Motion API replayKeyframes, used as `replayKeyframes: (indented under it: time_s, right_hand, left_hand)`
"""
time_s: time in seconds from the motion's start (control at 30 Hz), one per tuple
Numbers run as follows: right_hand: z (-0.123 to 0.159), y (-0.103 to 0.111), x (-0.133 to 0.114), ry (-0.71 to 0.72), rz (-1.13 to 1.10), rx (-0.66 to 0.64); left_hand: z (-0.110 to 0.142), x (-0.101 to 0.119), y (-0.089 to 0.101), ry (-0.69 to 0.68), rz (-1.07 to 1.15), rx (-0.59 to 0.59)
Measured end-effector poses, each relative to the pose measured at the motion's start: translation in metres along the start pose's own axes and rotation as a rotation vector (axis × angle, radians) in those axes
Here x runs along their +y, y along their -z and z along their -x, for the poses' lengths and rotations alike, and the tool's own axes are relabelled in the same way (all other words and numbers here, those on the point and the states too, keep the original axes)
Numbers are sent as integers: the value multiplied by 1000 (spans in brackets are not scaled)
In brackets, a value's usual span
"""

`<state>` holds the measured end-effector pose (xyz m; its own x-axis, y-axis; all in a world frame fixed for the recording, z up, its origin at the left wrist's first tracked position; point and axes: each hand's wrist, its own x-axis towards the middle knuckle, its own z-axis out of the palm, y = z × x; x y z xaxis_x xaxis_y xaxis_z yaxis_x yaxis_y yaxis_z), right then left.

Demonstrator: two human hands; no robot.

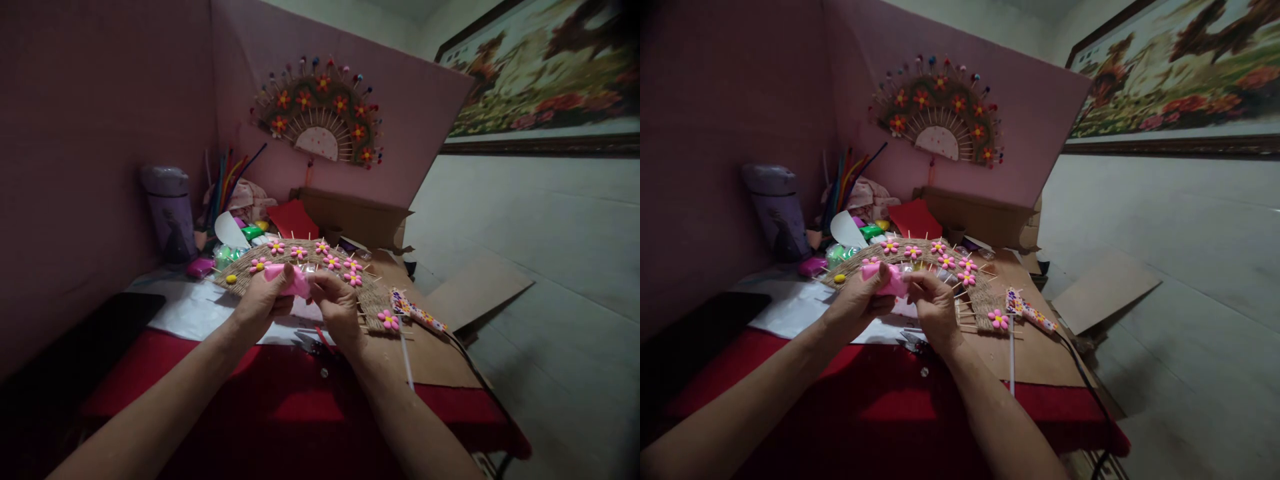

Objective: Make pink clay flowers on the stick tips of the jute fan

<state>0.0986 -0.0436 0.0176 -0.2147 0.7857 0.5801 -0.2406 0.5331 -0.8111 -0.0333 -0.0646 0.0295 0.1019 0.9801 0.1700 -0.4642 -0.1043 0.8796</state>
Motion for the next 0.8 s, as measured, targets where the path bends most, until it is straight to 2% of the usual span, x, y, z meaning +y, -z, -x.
replayKeyframes:
  time_s: [0.13, 0.23, 0.47, 0.8]
  right_hand:
    - [0, -2, -1, -4, -77, 60]
    - [-1, 0, 0, -7, -40, 58]
    - [-2, 6, 2, -2, 35, -91]
    - [0, 5, -7, -87, 19, -188]
  left_hand:
    - [0, 1, 0, 26, 16, -8]
    - [0, 1, 2, 54, 17, -27]
    - [0, 1, 5, 93, 9, -38]
    - [0, 1, 3, 164, 33, 34]
